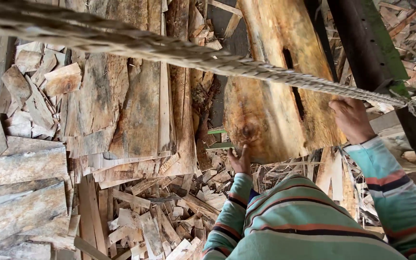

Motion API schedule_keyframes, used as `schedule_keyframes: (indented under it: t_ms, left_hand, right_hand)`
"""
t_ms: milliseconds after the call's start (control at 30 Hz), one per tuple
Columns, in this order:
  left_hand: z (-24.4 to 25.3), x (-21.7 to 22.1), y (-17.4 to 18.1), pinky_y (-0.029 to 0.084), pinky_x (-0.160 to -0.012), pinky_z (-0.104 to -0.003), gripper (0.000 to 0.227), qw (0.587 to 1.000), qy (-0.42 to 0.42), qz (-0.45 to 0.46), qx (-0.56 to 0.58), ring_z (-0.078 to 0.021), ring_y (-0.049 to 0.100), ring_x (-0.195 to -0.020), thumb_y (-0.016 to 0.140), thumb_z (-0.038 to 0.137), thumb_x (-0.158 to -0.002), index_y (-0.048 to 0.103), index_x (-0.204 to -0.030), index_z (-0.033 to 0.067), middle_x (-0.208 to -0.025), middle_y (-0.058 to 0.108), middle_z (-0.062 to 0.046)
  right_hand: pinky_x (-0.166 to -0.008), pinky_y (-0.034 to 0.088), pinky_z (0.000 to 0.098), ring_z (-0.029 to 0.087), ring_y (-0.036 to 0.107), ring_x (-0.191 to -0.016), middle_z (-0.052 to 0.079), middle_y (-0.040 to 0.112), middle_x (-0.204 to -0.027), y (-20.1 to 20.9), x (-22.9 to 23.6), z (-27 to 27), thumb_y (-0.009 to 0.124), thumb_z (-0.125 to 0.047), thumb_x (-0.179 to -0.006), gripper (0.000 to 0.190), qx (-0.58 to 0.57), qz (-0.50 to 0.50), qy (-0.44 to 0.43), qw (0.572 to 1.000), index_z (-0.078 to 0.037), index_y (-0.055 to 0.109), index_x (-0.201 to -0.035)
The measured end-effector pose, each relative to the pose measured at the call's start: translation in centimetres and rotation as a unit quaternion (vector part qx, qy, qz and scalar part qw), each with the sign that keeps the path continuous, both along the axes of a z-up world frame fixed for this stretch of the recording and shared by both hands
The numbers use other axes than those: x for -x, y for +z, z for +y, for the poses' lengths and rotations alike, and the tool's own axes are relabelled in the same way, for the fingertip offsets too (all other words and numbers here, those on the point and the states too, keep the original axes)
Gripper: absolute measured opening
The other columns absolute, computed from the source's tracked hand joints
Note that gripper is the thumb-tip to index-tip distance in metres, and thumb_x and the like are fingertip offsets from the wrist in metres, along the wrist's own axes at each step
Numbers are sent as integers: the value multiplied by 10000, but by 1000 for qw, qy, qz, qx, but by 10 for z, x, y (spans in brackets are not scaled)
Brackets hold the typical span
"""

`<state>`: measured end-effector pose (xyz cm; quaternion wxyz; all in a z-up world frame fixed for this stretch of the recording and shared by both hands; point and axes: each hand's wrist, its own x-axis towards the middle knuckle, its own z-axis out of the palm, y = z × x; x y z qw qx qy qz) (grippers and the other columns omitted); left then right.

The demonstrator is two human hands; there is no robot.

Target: Trimming thin sheets of wood veneer using a large manual lever cutter.

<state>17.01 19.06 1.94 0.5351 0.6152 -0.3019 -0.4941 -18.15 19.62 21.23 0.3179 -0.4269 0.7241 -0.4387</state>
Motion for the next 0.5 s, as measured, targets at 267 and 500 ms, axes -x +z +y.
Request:
schedule_keyframes:
  t_ms: [267,500]
  left_hand:
    - [-10,-50,-3,596,-671,-347,405,958,10,280,-58,-242,708,-789,765,105,-941,618,-1262,-94,-1058,789,-173]
    - [-9,-62,102,592,-555,-338,430,951,80,280,-104,-215,695,-677,697,100,-824,620,-1236,192,-995,777,-113]
  right_hand:
    - [-638,490,421,215,543,-724,86,634,-863,-152,91,37,667,-167,-1011,228,-100,-30,37,994,38,647,-1107]
    - [-957,555,333,218,672,-1094,126,702,-1181,-223,48,70,709,-75,-913,635,-8,-307,-100,946,41,444,-1478]
